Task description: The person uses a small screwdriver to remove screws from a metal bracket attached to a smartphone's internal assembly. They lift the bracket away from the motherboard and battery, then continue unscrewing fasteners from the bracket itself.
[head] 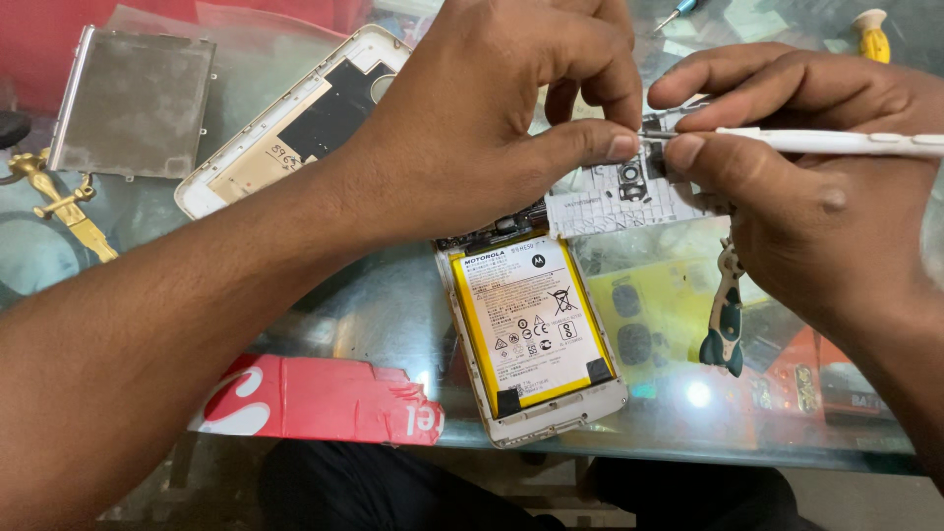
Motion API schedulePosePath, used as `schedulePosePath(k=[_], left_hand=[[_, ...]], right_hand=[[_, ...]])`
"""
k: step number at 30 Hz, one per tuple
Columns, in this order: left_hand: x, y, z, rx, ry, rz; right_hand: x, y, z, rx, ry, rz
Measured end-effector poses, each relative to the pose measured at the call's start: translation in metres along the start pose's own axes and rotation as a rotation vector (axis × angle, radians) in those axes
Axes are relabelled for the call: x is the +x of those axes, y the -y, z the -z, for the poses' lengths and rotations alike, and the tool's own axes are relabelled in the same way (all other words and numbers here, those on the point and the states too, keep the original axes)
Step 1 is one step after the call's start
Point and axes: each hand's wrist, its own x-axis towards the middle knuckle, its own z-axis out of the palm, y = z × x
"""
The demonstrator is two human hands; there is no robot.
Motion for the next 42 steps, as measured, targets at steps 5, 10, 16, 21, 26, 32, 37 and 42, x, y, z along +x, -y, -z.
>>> schedulePosePath(k=[5, 10, 16, 21, 26, 32, 37, 42], left_hand=[[0.000, 0.001, -0.001, 0.029, -0.007, -0.046], [0.002, 0.001, -0.001, 0.041, -0.007, -0.009], [0.004, -0.006, -0.002, -0.372, 0.004, 0.469], [0.003, 0.004, 0.007, -0.372, -0.052, 0.460], [-0.002, 0.012, 0.009, -0.484, 0.030, 0.360], [0.001, 0.010, 0.007, -0.492, -0.039, 0.452], [0.002, 0.012, 0.013, -0.523, -0.046, 0.489], [0.000, 0.016, 0.007, -0.312, -0.127, 0.444]], right_hand=[[-0.002, 0.011, -0.005, -0.164, -0.035, 0.004], [-0.005, 0.010, -0.002, -0.248, -0.014, 0.206], [-0.012, 0.000, 0.004, -0.277, -0.035, 0.257], [-0.012, -0.003, 0.004, -0.416, -0.015, 0.378], [-0.007, 0.001, -0.001, -0.203, -0.045, 0.226], [-0.002, 0.009, -0.005, -0.295, 0.044, 0.303], [0.001, 0.011, -0.005, -0.324, 0.064, 0.345], [-0.001, 0.009, -0.004, -0.237, 0.058, 0.293]])
